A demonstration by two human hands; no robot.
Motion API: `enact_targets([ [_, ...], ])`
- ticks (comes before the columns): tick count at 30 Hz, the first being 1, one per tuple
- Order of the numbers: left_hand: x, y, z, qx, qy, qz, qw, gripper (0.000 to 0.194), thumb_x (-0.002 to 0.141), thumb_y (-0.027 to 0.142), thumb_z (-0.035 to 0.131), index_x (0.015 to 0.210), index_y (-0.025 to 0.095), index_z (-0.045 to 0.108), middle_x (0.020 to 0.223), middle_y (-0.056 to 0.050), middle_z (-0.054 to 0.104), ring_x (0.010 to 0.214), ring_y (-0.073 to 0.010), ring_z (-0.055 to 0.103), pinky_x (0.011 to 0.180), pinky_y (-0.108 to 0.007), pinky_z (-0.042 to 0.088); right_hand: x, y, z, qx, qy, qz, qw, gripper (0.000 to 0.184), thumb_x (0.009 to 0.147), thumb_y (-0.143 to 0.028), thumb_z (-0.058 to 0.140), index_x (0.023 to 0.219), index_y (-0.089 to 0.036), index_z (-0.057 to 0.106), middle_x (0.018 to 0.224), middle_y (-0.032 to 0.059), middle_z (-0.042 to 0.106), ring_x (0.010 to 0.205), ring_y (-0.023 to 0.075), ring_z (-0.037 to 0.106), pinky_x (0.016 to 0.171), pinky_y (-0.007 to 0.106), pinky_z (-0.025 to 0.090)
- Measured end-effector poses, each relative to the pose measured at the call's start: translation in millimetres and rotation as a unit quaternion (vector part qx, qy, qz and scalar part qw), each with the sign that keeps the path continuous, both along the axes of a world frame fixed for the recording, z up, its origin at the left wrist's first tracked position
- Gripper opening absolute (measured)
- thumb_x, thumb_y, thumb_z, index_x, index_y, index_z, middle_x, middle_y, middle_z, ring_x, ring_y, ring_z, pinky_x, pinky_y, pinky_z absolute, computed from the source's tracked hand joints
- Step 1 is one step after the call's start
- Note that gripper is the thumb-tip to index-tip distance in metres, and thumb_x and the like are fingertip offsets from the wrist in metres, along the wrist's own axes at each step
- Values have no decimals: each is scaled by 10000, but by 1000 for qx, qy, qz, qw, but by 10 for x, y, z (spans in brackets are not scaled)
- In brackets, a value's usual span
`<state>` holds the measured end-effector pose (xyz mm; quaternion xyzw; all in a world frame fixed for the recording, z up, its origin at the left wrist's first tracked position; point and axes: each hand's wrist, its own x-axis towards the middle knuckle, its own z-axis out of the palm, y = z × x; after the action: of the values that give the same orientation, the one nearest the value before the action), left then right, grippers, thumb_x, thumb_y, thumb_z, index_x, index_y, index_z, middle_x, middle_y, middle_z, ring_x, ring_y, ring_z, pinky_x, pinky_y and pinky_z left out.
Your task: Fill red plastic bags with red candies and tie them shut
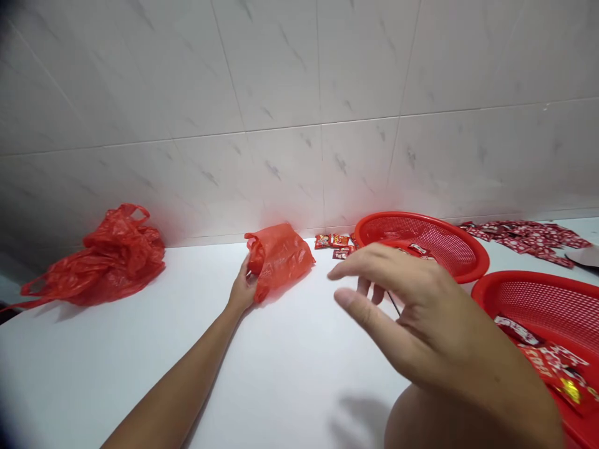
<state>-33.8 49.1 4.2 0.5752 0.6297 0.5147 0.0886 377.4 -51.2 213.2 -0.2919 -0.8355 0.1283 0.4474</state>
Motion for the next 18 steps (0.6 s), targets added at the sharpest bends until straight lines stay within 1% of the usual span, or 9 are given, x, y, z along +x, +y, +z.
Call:
enact_targets([
  [2, 103, -123, -19, 2, 58, -49, 997, 521, 905, 331, 685, 1416, 242, 633, 1363, -96, 720, 1254, -302, 670, 1135, -488, 509, -3, -45, -25, 2, -58, 28, 998, 254, 977, -408, 684, 1204, -330, 770, 1085, 30, 794, 907, 203, 748, 726, 290, 635],
  [4, 234, -235, -38, 5, 116, -85, 990, 328, 896, 326, 686, 1209, 252, 755, 1182, -72, 791, 1155, -293, 705, 1122, -497, 505, -67, -85, -39, -9, -65, 52, 997, 305, 970, -411, 694, 1266, -365, 755, 1110, 22, 802, 920, 214, 760, 744, 314, 651],
  [7, 384, -298, -45, 11, 167, -111, 980, 198, 892, 320, 689, 1052, 265, 792, 1083, -61, 803, 1086, -272, 716, 1063, -451, 531, -278, -48, -54, -53, -51, 88, 993, 330, 959, -409, 701, 1286, -408, 748, 1085, 3, 809, 854, 218, 764, 733, 347, 651],
  [10, 364, -244, -17, 20, 180, -61, 982, 208, 958, 329, 593, 1035, 237, 763, 1118, -97, 773, 1115, -277, 691, 1000, -435, 555, -644, 197, -162, -149, -107, 140, 973, 326, 968, -374, 661, 1278, -399, 762, 1068, -7, 809, 860, 219, 763, 795, 365, 630],
  [12, 261, -184, 9, 18, 183, -13, 983, 282, 1001, 329, 507, 1139, 220, 728, 1219, -116, 738, 1192, -284, 655, 1005, -440, 549, -969, 449, -344, -220, -170, 147, 949, 355, 954, -367, 649, 1289, -377, 765, 1103, 1, 805, 937, 242, 761, 845, 379, 606],
  [13, 200, -156, 19, 12, 188, 3, 982, 320, 1006, 330, 492, 1217, 216, 704, 1294, -119, 714, 1245, -288, 630, 1029, -445, 536, -1146, 580, -469, -251, -199, 119, 940, 392, 931, -370, 660, 1312, -372, 756, 1173, 13, 793, 998, 263, 753, 870, 393, 594],
  [15, 97, -108, 22, -12, 208, 14, 978, 420, 987, 339, 519, 1373, 223, 637, 1408, -112, 672, 1312, -301, 593, 1081, -463, 498, -1499, 810, -768, -311, -272, 44, 910, 566, 860, -346, 719, 1425, -363, 683, 1511, 43, 624, 1216, 313, 686, 950, 418, 568],
  [16, 67, -90, 13, -29, 221, 13, 975, 473, 968, 350, 551, 1422, 232, 611, 1416, -106, 675, 1307, -314, 595, 1089, -477, 485, -1657, 899, -928, -331, -292, 26, 897, 641, 808, -326, 763, 1442, -333, 673, 1593, 80, 540, 1262, 351, 660, 953, 441, 565],
  [18, 51, -58, -22, -66, 243, 14, 968, 530, 934, 373, 606, 1448, 242, 600, 1368, -106, 711, 1249, -349, 622, 1066, -514, 475, -1903, 1023, -1235, -356, -320, 7, 878, 716, 719, -310, 833, 1421, -304, 690, 1637, 129, 476, 1290, 412, 632, 959, 499, 558],
])
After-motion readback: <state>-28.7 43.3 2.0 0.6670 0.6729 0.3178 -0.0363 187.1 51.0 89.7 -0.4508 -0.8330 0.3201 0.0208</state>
